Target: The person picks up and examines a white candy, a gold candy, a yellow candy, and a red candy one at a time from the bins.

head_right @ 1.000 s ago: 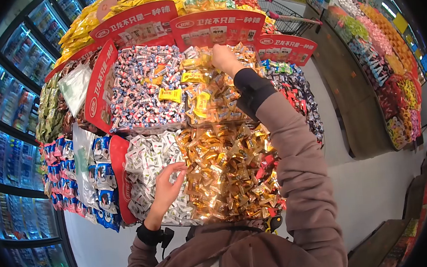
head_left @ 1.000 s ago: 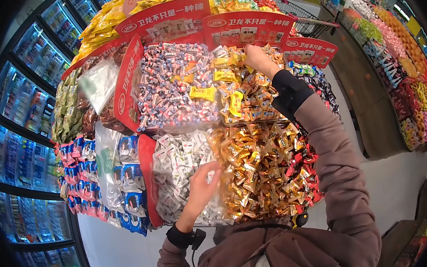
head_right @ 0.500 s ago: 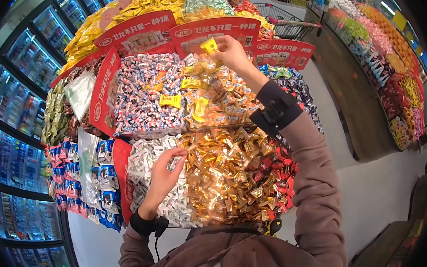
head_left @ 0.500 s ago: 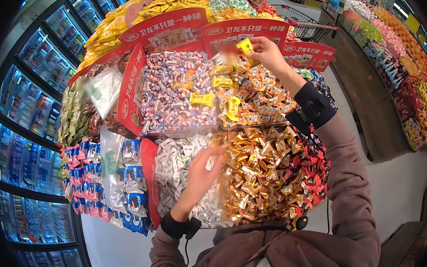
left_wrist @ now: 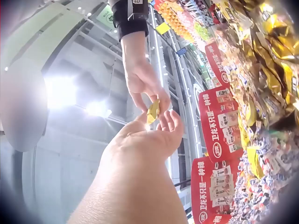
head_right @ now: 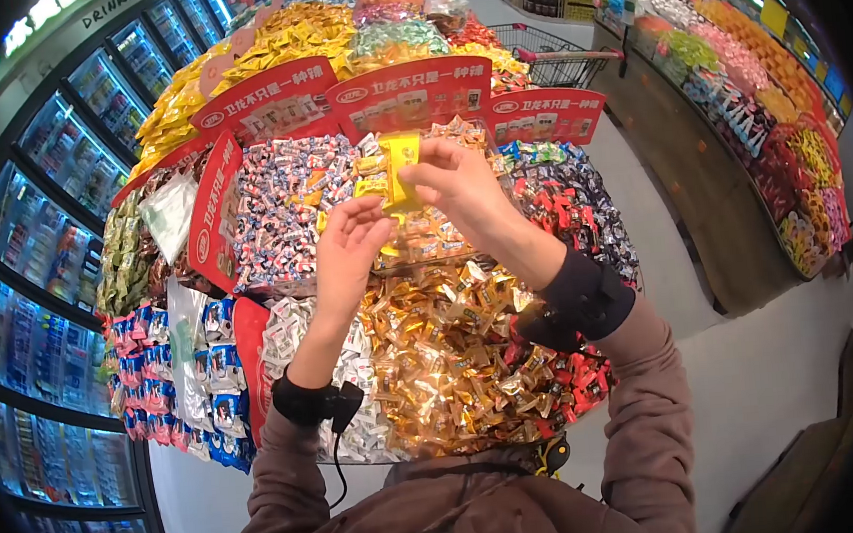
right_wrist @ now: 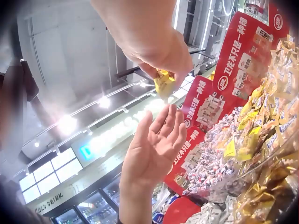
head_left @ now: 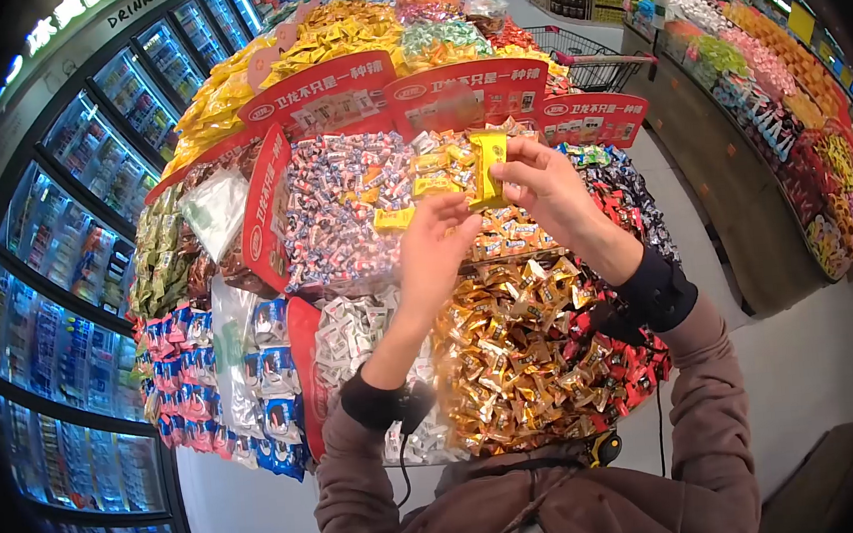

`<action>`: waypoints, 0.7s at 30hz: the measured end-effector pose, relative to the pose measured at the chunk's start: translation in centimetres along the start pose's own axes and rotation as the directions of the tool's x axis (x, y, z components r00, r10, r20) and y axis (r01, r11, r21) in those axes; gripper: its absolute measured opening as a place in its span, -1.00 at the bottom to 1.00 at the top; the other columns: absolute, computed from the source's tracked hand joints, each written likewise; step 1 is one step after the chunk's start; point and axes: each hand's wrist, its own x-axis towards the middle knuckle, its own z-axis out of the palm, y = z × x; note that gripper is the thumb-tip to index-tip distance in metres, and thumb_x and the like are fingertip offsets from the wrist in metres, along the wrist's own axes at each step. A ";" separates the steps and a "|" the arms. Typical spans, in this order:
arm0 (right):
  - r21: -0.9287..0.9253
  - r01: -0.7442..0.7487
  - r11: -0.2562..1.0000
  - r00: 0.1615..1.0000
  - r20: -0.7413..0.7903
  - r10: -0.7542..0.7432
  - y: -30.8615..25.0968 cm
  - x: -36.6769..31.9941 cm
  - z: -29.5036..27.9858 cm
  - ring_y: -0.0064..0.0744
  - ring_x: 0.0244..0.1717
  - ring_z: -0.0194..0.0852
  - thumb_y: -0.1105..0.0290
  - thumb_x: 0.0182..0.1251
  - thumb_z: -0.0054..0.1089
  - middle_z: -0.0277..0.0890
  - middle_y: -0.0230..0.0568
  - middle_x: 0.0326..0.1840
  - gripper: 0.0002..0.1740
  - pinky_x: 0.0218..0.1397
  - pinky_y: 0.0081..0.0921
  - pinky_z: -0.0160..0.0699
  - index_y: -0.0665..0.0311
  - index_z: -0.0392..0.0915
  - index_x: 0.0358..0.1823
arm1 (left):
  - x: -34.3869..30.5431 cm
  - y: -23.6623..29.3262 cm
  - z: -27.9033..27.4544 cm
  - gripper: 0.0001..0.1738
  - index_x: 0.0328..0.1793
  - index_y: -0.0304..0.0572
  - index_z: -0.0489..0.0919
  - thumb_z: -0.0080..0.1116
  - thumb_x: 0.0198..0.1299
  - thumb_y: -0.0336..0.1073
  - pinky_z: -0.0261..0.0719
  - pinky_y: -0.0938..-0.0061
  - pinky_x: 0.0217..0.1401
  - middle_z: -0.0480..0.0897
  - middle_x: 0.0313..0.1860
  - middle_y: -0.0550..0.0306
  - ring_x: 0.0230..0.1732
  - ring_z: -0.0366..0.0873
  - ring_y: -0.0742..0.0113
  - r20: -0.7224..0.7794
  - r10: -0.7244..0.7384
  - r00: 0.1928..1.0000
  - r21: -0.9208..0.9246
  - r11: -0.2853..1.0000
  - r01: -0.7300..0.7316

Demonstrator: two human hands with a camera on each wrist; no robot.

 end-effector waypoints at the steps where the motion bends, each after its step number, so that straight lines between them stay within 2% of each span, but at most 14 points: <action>1: 0.020 0.001 1.000 1.000 -0.013 -0.001 0.2 -0.4 -0.1 -0.67 -0.26 0.35 0.54 0.09 0.15 0.43 -0.36 -0.27 -0.80 -0.24 -0.71 0.31 0.31 0.43 -0.21 | -0.4 0.1 0.4 -0.63 0.04 -0.33 0.31 0.10 0.10 -0.47 0.46 0.56 -0.03 0.44 -0.10 0.08 -0.07 0.44 0.40 0.008 0.011 1.000 -0.039 0.999 -0.011; 4: 0.001 0.014 1.000 0.999 -0.035 -0.014 -0.1 -1.9 0.6 -0.63 -0.22 0.37 0.53 0.10 0.14 0.42 -0.34 -0.25 -0.85 -0.15 -0.69 0.34 0.30 0.41 -0.28 | -1.6 0.4 1.5 -0.67 0.01 -0.35 0.28 0.05 0.13 -0.48 0.53 0.53 -0.06 0.43 -0.09 0.04 -0.10 0.46 0.42 0.000 0.019 1.000 -0.131 0.991 -0.019; 7: -0.054 -0.018 0.998 1.000 -0.021 0.017 0.4 -2.3 0.2 -0.64 -0.20 0.37 0.51 0.10 0.15 0.42 -0.33 -0.25 -0.84 -0.13 -0.68 0.35 0.30 0.41 -0.28 | -2.0 0.3 1.9 -0.68 -0.01 -0.35 0.29 0.06 0.12 -0.49 0.52 0.53 -0.07 0.43 -0.10 0.06 -0.11 0.46 0.41 -0.015 0.038 0.999 -0.183 0.982 -0.040; 13: -0.003 0.045 0.999 0.998 -0.049 -0.045 1.3 -2.2 0.6 -0.66 -0.29 0.38 0.49 0.11 0.16 0.44 -0.36 -0.30 -0.86 -0.21 -0.69 0.36 0.30 0.41 -0.31 | -2.5 0.3 1.8 -0.61 -0.01 -0.26 0.29 0.14 0.03 -0.53 0.46 0.57 -0.07 0.41 -0.12 0.11 -0.06 0.40 0.43 -0.059 0.097 0.994 0.011 0.995 -0.096; 15: 0.013 0.045 0.999 0.997 -0.070 -0.044 1.8 -2.1 0.7 -0.67 -0.32 0.38 0.49 0.11 0.16 0.44 -0.38 -0.34 -0.87 -0.24 -0.69 0.35 0.29 0.41 -0.32 | -2.6 0.4 1.9 -0.58 -0.03 -0.21 0.32 0.18 -0.03 -0.55 0.44 0.53 -0.08 0.42 -0.12 0.10 -0.07 0.40 0.38 -0.107 0.263 0.959 0.243 0.942 -0.231; 16: 0.024 0.042 0.999 0.996 -0.079 -0.040 2.1 -2.1 0.7 -0.67 -0.34 0.37 0.48 0.11 0.17 0.43 -0.39 -0.36 -0.87 -0.25 -0.70 0.35 0.28 0.40 -0.33 | -2.6 0.5 1.9 -0.57 -0.04 -0.18 0.33 0.20 -0.06 -0.55 0.43 0.50 -0.09 0.42 -0.12 0.10 -0.08 0.40 0.35 -0.116 0.347 0.931 0.357 0.889 -0.287; 17: 0.036 0.039 0.999 0.996 -0.086 -0.036 2.3 -2.1 0.7 -0.68 -0.35 0.37 0.48 0.11 0.17 0.43 -0.41 -0.38 -0.87 -0.26 -0.70 0.34 0.27 0.40 -0.34 | -2.6 0.4 1.8 -0.59 -0.08 -0.17 0.38 0.23 -0.09 -0.53 0.44 0.48 -0.10 0.43 -0.13 0.12 -0.08 0.41 0.31 -0.070 0.492 0.868 0.517 0.762 -0.390; 19: 0.051 0.003 0.999 0.997 -0.081 0.001 2.7 -2.0 0.5 -0.69 -0.32 0.38 0.49 0.13 0.16 0.43 -0.45 -0.36 -0.90 -0.21 -0.68 0.36 0.23 0.41 -0.35 | -2.4 0.3 1.4 -0.63 -0.16 -0.14 0.46 0.29 -0.16 -0.48 0.46 0.42 -0.12 0.46 -0.16 0.16 -0.10 0.43 0.23 0.097 0.713 0.695 0.761 0.397 -0.513; 21: 0.072 -0.009 0.997 0.996 -0.092 0.016 2.9 -1.9 0.5 -0.70 -0.34 0.36 0.48 0.13 0.17 0.42 -0.47 -0.38 -0.90 -0.22 -0.67 0.36 0.21 0.41 -0.36 | -2.2 0.0 1.0 -0.63 -0.18 -0.12 0.49 0.30 -0.20 -0.48 0.44 0.38 -0.12 0.46 -0.14 0.17 -0.10 0.42 0.19 0.207 0.740 0.640 0.796 0.253 -0.549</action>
